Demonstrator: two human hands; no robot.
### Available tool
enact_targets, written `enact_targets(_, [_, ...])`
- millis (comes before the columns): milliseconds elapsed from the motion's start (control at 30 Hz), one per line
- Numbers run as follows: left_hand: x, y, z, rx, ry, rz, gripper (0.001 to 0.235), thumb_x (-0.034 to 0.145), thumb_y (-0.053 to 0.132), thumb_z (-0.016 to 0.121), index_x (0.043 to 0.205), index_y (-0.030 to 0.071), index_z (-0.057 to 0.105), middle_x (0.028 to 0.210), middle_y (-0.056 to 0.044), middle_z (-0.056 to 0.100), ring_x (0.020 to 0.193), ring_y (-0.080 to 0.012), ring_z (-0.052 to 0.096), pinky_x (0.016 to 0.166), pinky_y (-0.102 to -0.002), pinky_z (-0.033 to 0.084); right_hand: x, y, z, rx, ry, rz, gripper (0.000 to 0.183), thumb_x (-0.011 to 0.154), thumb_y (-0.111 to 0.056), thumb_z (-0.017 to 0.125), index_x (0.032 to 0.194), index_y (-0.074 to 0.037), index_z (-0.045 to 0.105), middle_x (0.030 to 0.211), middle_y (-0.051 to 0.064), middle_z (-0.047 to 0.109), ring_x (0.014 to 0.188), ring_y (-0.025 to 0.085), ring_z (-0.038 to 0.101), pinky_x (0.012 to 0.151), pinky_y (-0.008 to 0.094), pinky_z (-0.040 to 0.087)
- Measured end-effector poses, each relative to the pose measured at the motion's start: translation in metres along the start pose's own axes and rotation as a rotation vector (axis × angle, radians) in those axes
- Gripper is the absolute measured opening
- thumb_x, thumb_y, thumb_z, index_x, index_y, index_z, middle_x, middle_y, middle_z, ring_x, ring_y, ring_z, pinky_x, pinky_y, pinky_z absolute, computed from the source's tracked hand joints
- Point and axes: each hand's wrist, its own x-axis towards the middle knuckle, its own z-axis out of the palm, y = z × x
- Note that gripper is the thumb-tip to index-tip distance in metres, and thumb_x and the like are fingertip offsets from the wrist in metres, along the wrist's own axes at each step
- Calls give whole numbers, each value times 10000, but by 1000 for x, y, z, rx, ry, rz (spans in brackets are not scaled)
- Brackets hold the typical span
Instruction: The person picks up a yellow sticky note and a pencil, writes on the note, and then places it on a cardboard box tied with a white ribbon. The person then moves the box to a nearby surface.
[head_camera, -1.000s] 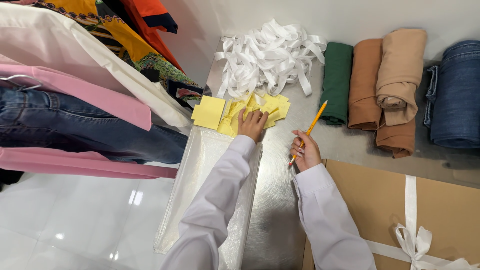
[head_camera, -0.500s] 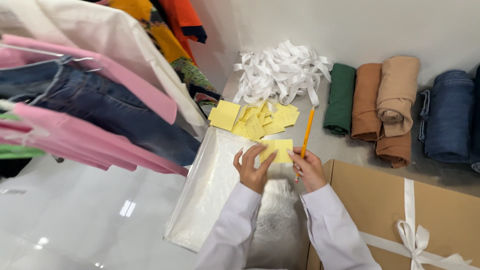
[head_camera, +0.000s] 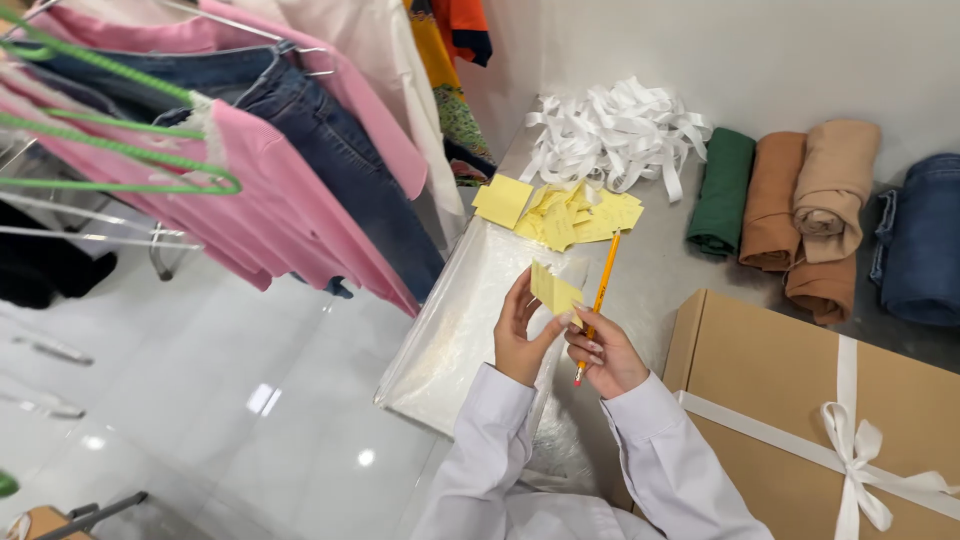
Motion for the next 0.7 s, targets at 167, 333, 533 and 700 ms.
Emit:
enact_targets(167, [-3, -14, -16, -119, 51, -83, 741, 794, 68, 857, 1448, 16, 514, 1363, -147, 623, 1281, -247, 581, 1088, -403, 467, -15, 4, 5, -124, -32, -18, 138, 1003, -104, 597, 896, -62, 521, 752, 7, 386, 516, 1, 300, 367, 99, 215])
enact_targets(333, [0, -13, -10, -356, -74, -137, 712, 848, 37, 787, 1479, 29, 460, 1376, -217, 615, 1297, -325, 591, 1038, -415, 505, -22, 1, 11, -131, -41, -26, 171, 1009, -114, 608, 885, -55, 504, 746, 23, 399, 508, -1, 297, 370, 102, 217])
enact_targets(533, [3, -18, 4, -263, 27, -226, 601, 827, 82, 828, 1371, 16, 583, 1229, -152, 674, 1137, -247, 661, 988, -389, 537, -22, -4, -9, -382, 89, -263, 179, 1016, -206, 629, 1025, -47, 546, 814, 41, 563, 562, -1, 320, 406, 98, 251])
enact_targets(700, [3, -7, 8, 85, 51, -256, 649, 727, 202, 929, 1311, 82, 673, 1131, -58, 656, 1045, -176, 636, 958, -371, 534, -17, -13, -36, -818, 133, -642, 440, 780, -162, 884, 1133, -3, 674, 886, 89, 636, 638, 51, 401, 575, 169, 363])
